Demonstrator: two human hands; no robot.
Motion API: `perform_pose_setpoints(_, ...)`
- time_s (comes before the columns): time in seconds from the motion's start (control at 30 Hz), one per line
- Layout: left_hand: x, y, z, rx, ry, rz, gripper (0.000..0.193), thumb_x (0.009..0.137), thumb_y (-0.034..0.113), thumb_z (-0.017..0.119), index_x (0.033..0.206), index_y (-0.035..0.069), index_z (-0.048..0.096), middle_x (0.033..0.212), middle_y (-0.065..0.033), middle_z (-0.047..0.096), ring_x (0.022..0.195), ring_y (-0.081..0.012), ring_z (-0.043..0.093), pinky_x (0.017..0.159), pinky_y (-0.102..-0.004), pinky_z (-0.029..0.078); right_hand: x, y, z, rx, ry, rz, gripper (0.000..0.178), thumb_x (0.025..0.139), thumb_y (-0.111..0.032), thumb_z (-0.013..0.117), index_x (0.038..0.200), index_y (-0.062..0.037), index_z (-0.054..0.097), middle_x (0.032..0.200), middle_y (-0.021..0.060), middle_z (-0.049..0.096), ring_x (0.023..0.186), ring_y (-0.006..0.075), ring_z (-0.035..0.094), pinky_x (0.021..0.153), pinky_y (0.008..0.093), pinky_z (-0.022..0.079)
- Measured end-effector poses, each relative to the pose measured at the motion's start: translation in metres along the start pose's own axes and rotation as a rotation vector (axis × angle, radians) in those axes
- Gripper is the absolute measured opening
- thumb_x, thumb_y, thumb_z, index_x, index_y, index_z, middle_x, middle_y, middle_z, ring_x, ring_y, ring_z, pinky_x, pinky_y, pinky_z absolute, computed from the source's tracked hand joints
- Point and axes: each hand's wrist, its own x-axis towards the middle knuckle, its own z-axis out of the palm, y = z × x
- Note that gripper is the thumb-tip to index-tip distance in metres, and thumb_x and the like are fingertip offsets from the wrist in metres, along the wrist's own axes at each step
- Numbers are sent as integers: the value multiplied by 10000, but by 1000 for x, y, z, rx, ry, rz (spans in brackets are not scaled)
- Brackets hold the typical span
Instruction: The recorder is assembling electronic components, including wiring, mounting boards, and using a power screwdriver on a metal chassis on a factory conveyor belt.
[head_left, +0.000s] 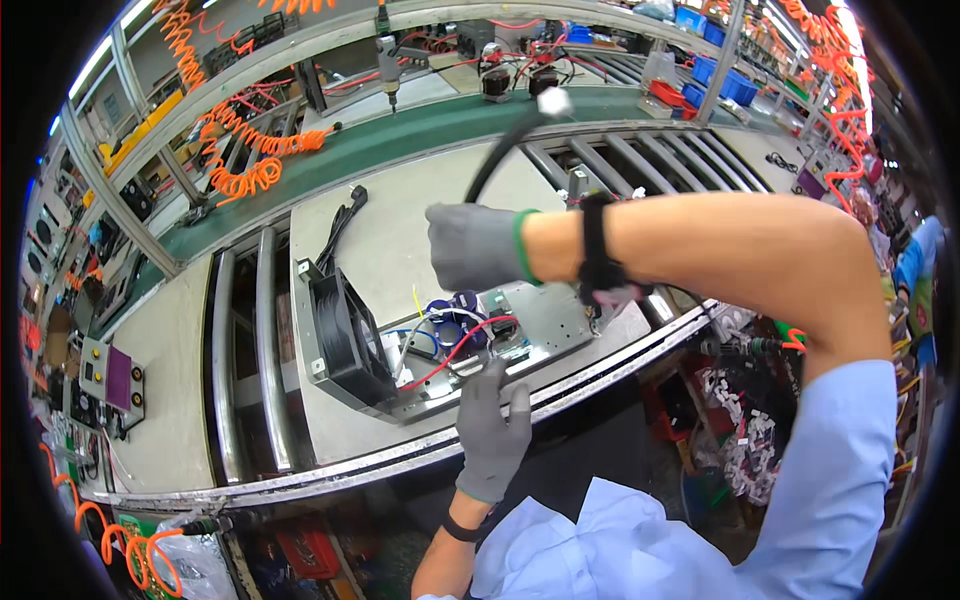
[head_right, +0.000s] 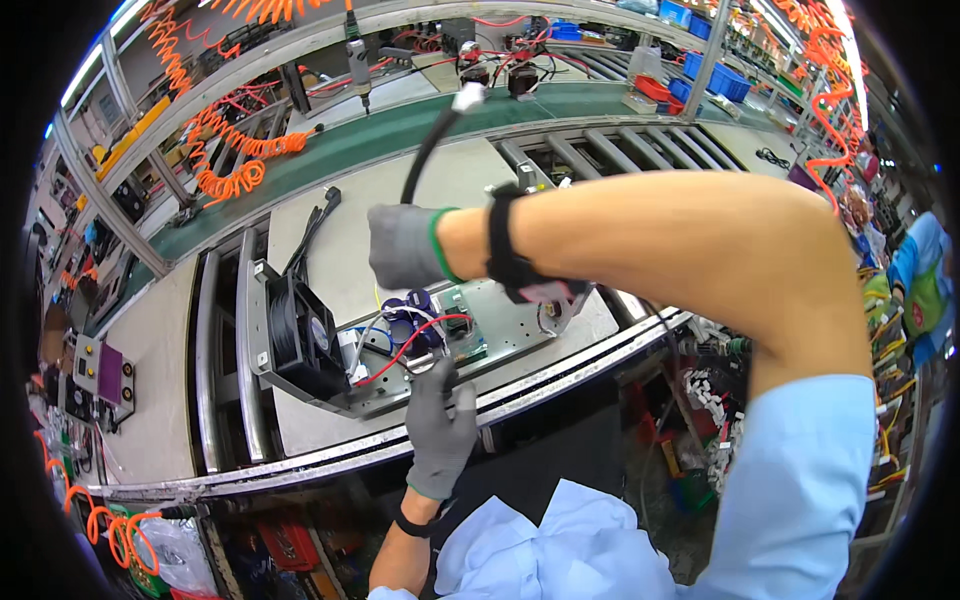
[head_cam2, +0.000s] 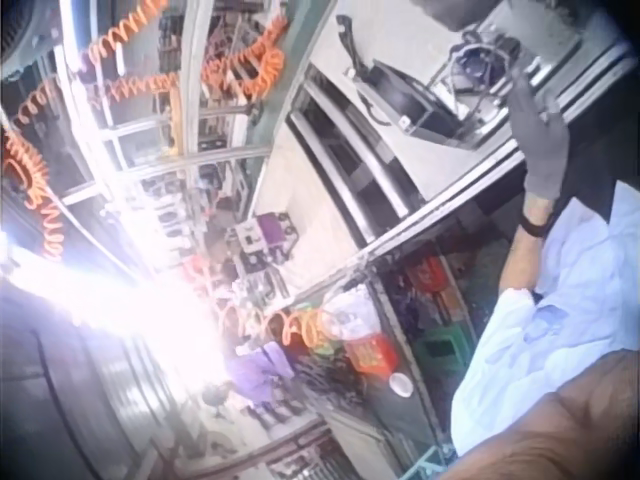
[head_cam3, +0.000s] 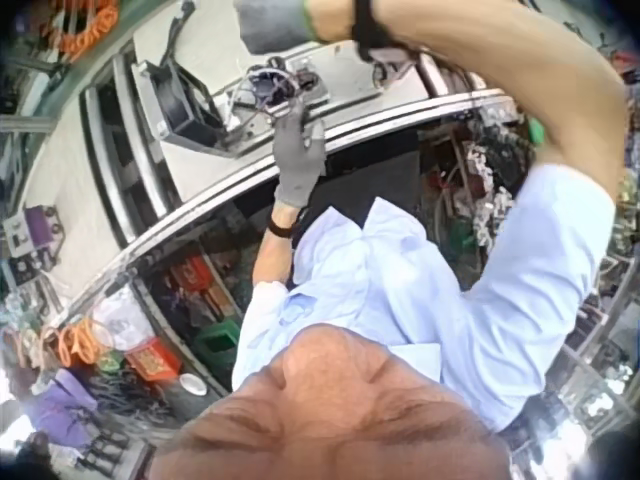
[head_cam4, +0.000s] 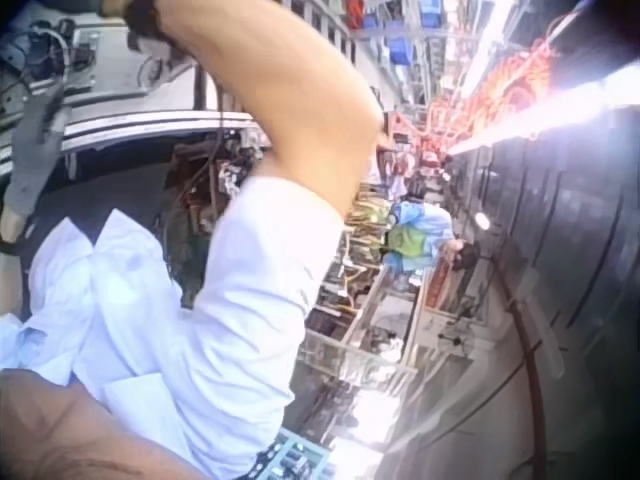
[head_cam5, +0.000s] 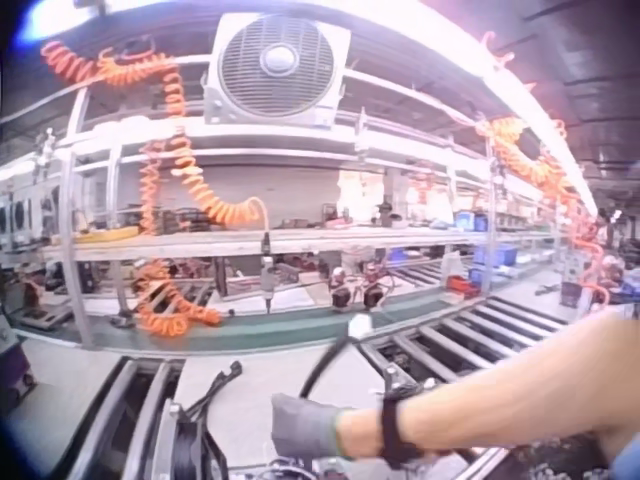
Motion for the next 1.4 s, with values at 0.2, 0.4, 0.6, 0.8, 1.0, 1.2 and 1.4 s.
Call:
perform_pose_setpoints(0.2, -14, -36, 6, 444, -98, 338, 273, 935, 110, 684, 1196, 29, 669, 986, -141, 671, 883, -344, 628, 790, -460, 528, 28, 11, 50, 446, -645, 308, 262, 836, -193, 709, 1041, -74, 820, 1015, 158, 792, 931, 349, 762, 779, 473, 590)
perform_pose_setpoints(0.4, -13, -40, 9, 541, -176, 329, 229, 930, 128, 695, 1142, 45, 681, 943, -120, 671, 858, -321, 634, 781, -439, 534, 29, 3, 79, 649, -743, 253, 319, 835, -229, 701, 1083, -60, 807, 1062, 174, 781, 967, 355, 754, 799, 478, 587)
perform_pose_setpoints(0.6, -11, -34, 13, 615, -188, 333, 219, 928, 141, 699, 1127, 51, 696, 949, -115, 680, 851, -317, 634, 770, -430, 527, 30, 0, 104, 693, -695, 235, 354, 841, -255, 686, 1110, -54, 797, 1097, 175, 776, 987, 356, 750, 821, 481, 585)
perform_pose_setpoints(0.8, -9, -33, 12, 612, -223, 313, 234, 931, 142, 699, 1144, 46, 702, 969, -121, 690, 850, -325, 631, 777, -443, 523, 25, -7, 103, 844, -639, 423, 377, 850, -286, 684, 1126, -53, 793, 1127, 177, 773, 1004, 358, 751, 853, 476, 584)
perform_pose_setpoints(1.0, -12, -29, 14, 491, -134, 237, 299, 904, 97, 733, 1187, 5, 700, 1100, -198, 656, 927, -379, 639, 813, -461, 543, 17, -10, 85, 994, -677, 619, 372, 841, -269, 701, 1129, -53, 792, 1136, 185, 771, 1012, 359, 751, 862, 472, 583)
perform_pose_setpoints(1.2, -9, -34, 18, 522, -215, 249, 347, 918, 102, 717, 1248, 7, 662, 1135, -203, 615, 959, -367, 635, 832, -454, 550, 20, -10, 94, 1091, -683, 674, 355, 832, -242, 715, 1080, 3, 786, 1088, 217, 771, 981, 361, 756, 839, 466, 589)
perform_pose_setpoints(1.4, -6, -37, 16, 480, -255, 230, 359, 925, 127, 715, 1251, -7, 644, 1105, -195, 601, 977, -363, 641, 846, -445, 556, 27, -12, 120, 1013, -737, 402, 321, 835, -227, 707, 1001, 37, 784, 998, 228, 773, 907, 355, 764, 795, 452, 597)
